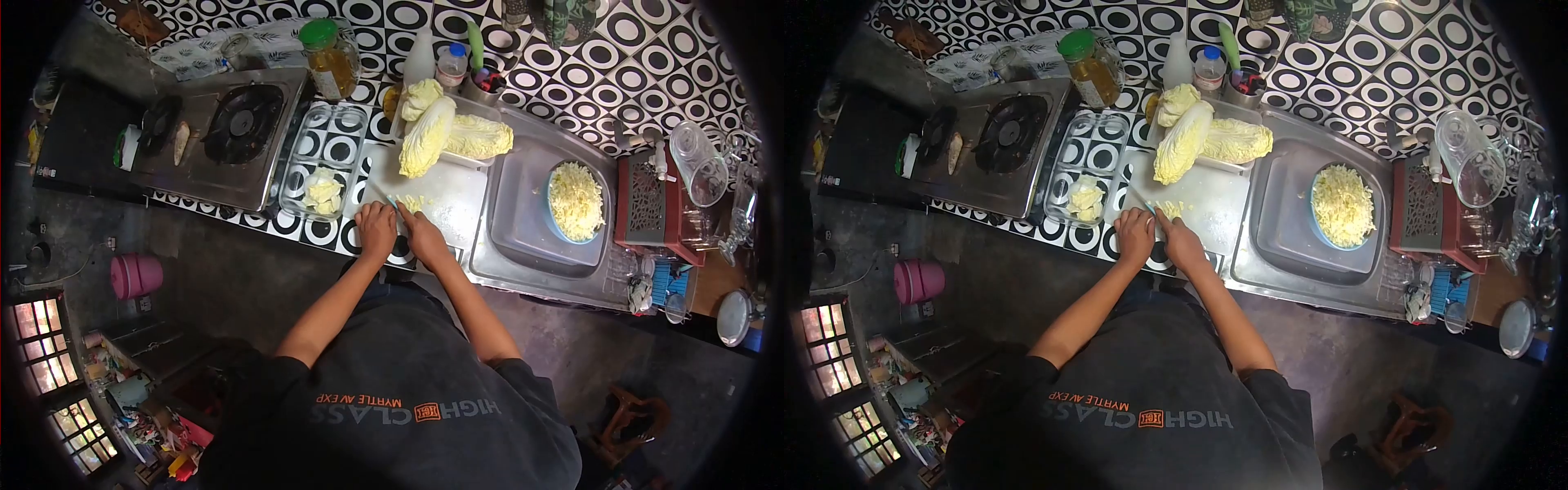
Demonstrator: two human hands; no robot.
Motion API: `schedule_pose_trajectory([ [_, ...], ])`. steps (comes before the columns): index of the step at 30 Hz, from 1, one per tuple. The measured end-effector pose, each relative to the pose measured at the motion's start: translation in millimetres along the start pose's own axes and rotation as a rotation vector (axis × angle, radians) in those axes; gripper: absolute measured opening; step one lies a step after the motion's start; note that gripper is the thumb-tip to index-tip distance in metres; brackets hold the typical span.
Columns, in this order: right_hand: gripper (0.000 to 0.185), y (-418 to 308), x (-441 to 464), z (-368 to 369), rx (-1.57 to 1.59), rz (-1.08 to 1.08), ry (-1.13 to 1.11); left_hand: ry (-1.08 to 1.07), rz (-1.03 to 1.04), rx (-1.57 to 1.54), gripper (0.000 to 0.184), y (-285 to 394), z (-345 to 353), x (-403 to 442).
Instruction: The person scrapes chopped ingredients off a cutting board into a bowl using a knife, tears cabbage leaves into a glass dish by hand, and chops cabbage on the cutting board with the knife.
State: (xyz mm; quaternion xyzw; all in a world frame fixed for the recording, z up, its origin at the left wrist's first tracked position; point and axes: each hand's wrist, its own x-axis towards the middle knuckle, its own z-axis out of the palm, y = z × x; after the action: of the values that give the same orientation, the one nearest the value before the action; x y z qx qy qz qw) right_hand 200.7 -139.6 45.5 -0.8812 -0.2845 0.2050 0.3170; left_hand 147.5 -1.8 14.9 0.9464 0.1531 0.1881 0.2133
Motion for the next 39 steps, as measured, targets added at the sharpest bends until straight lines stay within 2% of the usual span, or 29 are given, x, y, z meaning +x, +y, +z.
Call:
schedule_pose_trajectory([
  [6, 0.063, -3, -11, -16, 0.013, 0.017, 0.015, 0.010, -0.040, -0.093, 0.014, -3, 0, 2],
  [13, 0.057, -2, -46, -28, -0.028, 0.030, 0.023, 0.000, 0.030, -0.033, 0.011, -6, -2, 0],
  [18, 0.057, -2, -65, -25, -0.037, 0.058, 0.005, 0.012, 0.112, -0.032, 0.009, -9, -3, -2],
  [30, 0.059, 3, -75, -17, -0.004, 0.109, 0.012, 0.011, 0.097, 0.036, 0.011, -4, 0, 1],
  [39, 0.059, 6, -75, -21, -0.092, 0.039, 0.028, -0.041, 0.214, 0.044, 0.010, -16, 2, 9],
])
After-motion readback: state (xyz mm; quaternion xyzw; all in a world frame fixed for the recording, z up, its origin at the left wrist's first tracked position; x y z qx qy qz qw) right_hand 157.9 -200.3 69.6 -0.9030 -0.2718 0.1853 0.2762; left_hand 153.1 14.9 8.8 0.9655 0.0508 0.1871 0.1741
